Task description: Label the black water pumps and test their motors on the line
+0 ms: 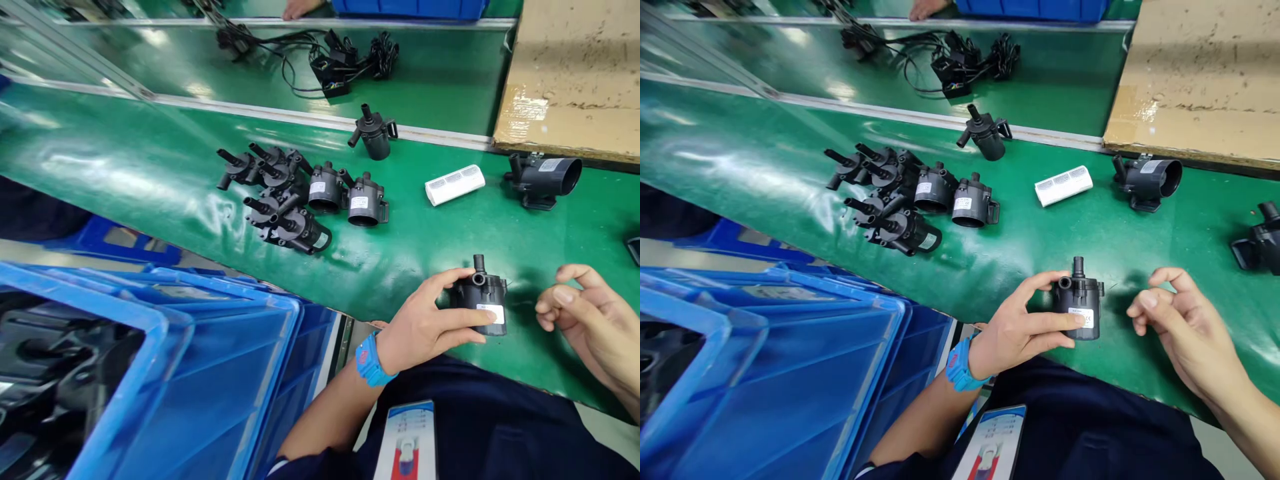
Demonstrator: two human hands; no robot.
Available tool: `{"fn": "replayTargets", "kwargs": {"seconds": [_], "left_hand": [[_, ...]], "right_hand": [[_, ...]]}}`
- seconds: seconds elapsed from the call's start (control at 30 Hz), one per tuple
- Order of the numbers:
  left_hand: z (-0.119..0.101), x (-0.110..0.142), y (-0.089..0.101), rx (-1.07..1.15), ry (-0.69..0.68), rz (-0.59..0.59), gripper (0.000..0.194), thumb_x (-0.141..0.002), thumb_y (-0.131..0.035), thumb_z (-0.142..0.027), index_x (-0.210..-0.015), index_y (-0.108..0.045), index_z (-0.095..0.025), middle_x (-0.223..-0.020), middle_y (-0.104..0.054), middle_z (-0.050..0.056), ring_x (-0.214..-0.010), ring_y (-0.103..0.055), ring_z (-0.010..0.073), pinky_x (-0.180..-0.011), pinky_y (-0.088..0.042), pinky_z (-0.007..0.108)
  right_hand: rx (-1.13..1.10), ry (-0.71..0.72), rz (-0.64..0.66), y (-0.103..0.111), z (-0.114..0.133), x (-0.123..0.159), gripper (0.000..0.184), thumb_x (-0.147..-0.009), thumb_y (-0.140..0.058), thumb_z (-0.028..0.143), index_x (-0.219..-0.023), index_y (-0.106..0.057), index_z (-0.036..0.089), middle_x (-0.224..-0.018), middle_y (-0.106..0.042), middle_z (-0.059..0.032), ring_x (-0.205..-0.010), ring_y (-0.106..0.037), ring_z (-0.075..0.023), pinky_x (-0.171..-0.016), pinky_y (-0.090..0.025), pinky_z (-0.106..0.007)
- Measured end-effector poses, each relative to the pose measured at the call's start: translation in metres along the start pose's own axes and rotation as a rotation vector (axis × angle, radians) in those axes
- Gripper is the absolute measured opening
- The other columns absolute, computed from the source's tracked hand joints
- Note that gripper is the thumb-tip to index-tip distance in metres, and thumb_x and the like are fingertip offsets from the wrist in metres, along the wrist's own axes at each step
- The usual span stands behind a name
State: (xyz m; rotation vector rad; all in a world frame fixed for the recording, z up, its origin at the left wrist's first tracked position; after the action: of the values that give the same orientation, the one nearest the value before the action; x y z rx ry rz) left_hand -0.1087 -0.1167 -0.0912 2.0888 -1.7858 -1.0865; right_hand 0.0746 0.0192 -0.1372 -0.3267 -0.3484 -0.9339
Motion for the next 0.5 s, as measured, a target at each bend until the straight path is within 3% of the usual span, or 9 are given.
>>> {"fn": "replayTargets", "kwargs": {"seconds": [0.17,0.37,0.43,0.5], "left_hand": [[-0.012,-0.013,-0.008,-0.154,0.015,0.187,0.028,-0.098,-0.062,-0.039,-0.123,-0.071,-0.031,-0.146,-0.036,0.013,-0.14,-0.042,0.0317,-0.108,-0.053,0.047],[-0.008,-0.016,-0.027,-0.317,0.07,0.106,0.035,-0.089,-0.068,-0.057,-0.118,-0.073,-0.038,-0.155,-0.026,0.012,-0.136,-0.044,0.0347,-0.109,-0.05,0.051],[0.003,-0.015,-0.022,-0.402,0.084,0.075,0.038,-0.087,-0.069,-0.06,-0.119,-0.073,-0.041,-0.163,-0.019,0.01,-0.141,-0.04,0.0382,-0.11,-0.046,0.054],[0.018,-0.012,-0.001,-0.549,0.113,0.004,0.041,-0.085,-0.072,-0.058,-0.123,-0.071,-0.044,-0.167,-0.016,0.008,-0.148,-0.029,0.0436,-0.113,-0.04,0.061]], "right_hand": [[-0.031,0.011,-0.111,0.02,-0.005,-0.003,0.034,-0.084,-0.081,0.044,-0.101,-0.057,0.029,-0.072,-0.063,0.0008,-0.065,-0.054,-0.0146,-0.056,-0.05,-0.02],[0.056,0.072,-0.113,0.028,-0.006,-0.015,0.034,-0.081,-0.082,0.05,-0.094,-0.061,0.027,-0.076,-0.058,-0.0007,-0.068,-0.052,-0.0147,-0.057,-0.049,-0.021],[0.135,0.14,-0.13,0.035,-0.003,-0.024,0.033,-0.079,-0.081,0.052,-0.092,-0.062,0.028,-0.077,-0.058,-0.0023,-0.069,-0.053,-0.0168,-0.058,-0.05,-0.024],[0.216,0.212,-0.132,0.038,0.003,-0.035,0.03,-0.079,-0.08,0.052,-0.091,-0.064,0.03,-0.079,-0.059,-0.0037,-0.07,-0.054,-0.0192,-0.059,-0.05,-0.029]]}}
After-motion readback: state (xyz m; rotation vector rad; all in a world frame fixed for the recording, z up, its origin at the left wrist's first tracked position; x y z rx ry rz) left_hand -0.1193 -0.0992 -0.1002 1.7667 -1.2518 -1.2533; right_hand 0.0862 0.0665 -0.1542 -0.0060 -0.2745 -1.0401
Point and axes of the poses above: each hand's wrist, its own x-axis away from the middle knuckle, its own y-axis out of the back of the hand, z = x × y, the point moved 8 cm from there along -x, towards the middle knuckle
